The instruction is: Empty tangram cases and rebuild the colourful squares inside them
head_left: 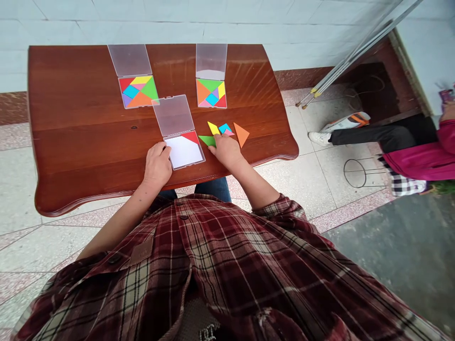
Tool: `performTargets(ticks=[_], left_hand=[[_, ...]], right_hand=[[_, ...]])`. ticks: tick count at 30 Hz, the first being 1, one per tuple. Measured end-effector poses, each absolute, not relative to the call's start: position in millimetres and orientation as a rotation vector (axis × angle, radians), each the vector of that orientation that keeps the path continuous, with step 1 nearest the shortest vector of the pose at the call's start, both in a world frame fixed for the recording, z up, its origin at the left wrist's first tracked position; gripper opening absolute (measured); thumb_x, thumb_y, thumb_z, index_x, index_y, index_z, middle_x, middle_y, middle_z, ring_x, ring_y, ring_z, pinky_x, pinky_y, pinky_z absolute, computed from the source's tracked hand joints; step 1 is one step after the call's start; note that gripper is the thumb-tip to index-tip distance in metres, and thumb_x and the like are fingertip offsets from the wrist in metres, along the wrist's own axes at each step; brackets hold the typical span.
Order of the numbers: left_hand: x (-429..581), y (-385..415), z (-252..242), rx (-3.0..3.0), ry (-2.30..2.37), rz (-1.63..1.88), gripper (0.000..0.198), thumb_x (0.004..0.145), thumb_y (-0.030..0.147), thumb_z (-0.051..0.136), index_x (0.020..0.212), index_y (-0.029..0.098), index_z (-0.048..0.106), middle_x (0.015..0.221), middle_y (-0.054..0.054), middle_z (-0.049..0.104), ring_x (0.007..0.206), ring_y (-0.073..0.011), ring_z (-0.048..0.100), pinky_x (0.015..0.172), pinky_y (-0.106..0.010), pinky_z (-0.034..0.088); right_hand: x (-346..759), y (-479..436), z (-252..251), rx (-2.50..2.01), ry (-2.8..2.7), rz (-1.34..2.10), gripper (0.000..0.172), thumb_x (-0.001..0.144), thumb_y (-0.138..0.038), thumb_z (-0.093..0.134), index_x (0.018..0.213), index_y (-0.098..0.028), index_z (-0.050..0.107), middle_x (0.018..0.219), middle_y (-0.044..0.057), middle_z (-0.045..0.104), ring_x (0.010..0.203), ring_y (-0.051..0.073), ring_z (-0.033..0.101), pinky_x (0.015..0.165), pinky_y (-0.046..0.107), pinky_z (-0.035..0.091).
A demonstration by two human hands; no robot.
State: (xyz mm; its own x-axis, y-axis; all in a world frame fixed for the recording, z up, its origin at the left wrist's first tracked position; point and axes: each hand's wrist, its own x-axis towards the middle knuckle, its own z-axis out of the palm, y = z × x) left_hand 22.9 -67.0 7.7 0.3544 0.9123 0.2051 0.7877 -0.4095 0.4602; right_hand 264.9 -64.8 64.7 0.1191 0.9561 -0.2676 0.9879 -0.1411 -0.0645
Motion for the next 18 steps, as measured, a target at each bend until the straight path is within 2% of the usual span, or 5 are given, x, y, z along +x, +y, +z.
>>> performTargets(ticks=[7, 9, 14, 18], left_hand=[[23, -67, 8, 2.365, 1.505, 0.624, 0.042, 0.082, 0.014, 0.04, 0.117, 0.018, 0.062, 0.132, -0.014, 0.061, 0.126, -0.0314, 0.054, 0.112, -0.051, 0.043], [24, -67, 8, 2.347, 1.505, 0.638, 0.042, 0.082, 0.014, 0.04, 0.117, 0.019, 0.062, 0.131, -0.013, 0.062, 0.127, -0.0308, 0.053, 0.112, -0.051, 0.043], [24, -67, 8, 2.321, 1.501, 0.649, 0.042, 0.082, 0.014, 0.041, 0.117, 0.02, 0.062, 0.131, -0.013, 0.062, 0.128, -0.0305, 0.053, 0.113, -0.051, 0.042], [24, -68, 9, 2.309, 1.503, 0.641, 0.042, 0.082, 0.014, 0.039, 0.117, 0.018, 0.063, 0.133, -0.015, 0.061, 0.129, -0.0324, 0.053, 0.112, -0.054, 0.041]], right_hand=[[255, -60, 64, 2.09, 1.998, -0.304, 0.037, 0.096, -0.015, 0.045, 0.127, -0.002, 0.062, 0.12, 0.027, 0.065, 0.105, 0.032, 0.068, 0.08, 0.036, 0.051], [255, -61, 65, 2.097, 2.004, -0.294, 0.038, 0.097, -0.017, 0.046, 0.128, -0.002, 0.061, 0.121, 0.027, 0.065, 0.105, 0.032, 0.068, 0.079, 0.037, 0.051], [263, -60, 70, 2.151, 1.979, -0.348, 0.049, 0.095, -0.039, 0.06, 0.134, -0.01, 0.056, 0.123, 0.024, 0.063, 0.103, 0.031, 0.067, 0.08, 0.037, 0.05], [269, -55, 74, 2.119, 1.982, -0.456, 0.047, 0.093, -0.034, 0.063, 0.135, -0.013, 0.055, 0.119, 0.021, 0.066, 0.104, 0.029, 0.066, 0.083, 0.036, 0.049]])
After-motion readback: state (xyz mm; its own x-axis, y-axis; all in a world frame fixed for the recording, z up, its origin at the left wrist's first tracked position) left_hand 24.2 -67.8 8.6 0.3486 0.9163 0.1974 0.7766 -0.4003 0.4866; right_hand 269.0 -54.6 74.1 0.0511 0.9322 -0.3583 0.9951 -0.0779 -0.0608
